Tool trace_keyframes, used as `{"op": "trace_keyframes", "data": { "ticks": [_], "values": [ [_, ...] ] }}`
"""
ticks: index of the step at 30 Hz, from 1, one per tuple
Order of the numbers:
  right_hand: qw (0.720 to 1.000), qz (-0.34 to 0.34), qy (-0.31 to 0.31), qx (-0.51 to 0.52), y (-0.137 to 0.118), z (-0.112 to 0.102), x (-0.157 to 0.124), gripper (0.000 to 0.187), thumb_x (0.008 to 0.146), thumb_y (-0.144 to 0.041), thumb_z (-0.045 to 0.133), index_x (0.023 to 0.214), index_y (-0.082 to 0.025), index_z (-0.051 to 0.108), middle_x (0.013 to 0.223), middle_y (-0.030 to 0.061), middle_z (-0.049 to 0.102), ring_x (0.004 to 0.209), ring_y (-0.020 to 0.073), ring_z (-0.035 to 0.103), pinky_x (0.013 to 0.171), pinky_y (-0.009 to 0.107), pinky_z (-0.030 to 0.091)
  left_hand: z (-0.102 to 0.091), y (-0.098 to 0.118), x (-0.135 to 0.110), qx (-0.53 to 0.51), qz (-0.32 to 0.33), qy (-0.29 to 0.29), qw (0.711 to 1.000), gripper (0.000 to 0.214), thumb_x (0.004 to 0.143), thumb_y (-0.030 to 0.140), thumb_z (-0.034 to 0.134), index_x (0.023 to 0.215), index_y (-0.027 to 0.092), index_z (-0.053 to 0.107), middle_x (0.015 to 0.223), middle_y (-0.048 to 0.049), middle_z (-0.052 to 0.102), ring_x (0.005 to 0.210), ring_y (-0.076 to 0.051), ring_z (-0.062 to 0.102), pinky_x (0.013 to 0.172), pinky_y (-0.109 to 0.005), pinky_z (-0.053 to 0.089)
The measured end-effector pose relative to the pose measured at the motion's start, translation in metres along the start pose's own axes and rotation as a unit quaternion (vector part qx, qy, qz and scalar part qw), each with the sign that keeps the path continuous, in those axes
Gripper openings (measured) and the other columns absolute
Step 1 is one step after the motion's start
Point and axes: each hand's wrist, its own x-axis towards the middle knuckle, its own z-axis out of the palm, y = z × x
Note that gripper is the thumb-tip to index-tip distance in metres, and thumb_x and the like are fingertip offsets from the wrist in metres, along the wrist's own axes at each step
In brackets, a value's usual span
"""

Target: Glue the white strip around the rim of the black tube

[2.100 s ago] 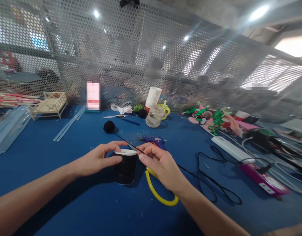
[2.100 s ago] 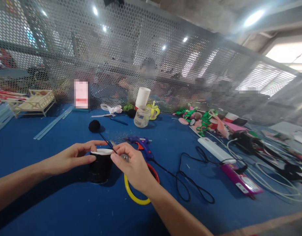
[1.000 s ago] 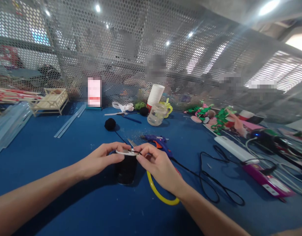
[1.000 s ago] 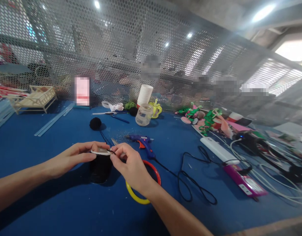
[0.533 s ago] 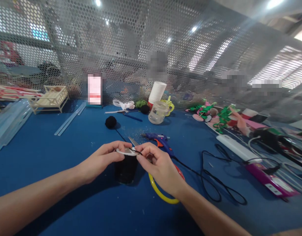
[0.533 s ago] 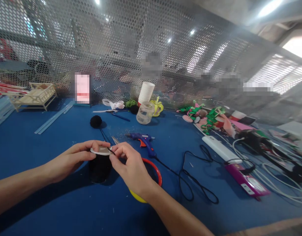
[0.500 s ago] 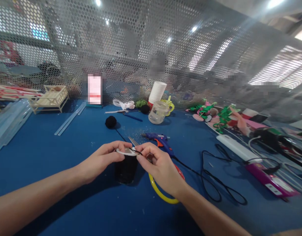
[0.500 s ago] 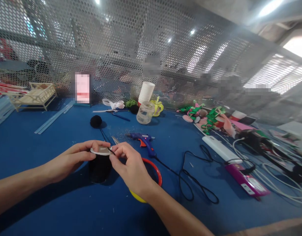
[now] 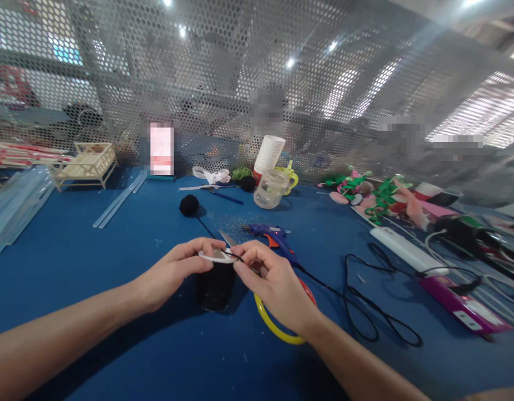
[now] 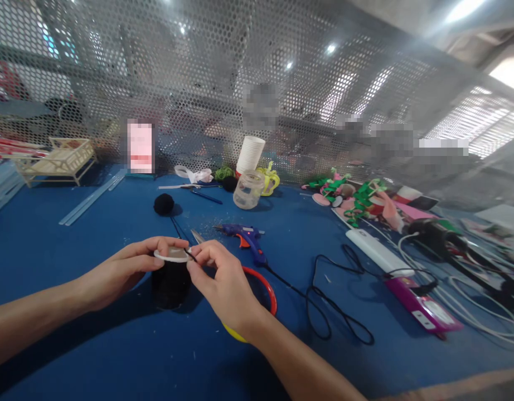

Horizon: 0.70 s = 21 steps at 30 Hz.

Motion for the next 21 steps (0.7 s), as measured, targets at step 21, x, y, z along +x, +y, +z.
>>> {"op": "trace_keyframes", "data": {
  "ticks": [21],
  "values": [
    [1.000,-0.025,0.009,-0.008,-0.0028,0.0014,0.0000,0.015,0.077,-0.018,0.051,0.065,-0.020,0.044,0.084,0.0030,0.056,0.082,0.0144,0.055,0.073,0.029,0.043,-0.0026,0.0075,-0.0004,0.297,0.166,-0.028,0.940,0.010,0.073,0.026,0.056,0.070,0.016,0.056,0.099,-0.0083,0.061,0.101,-0.023,0.050,0.089,-0.035,0.037]
  ]
}}
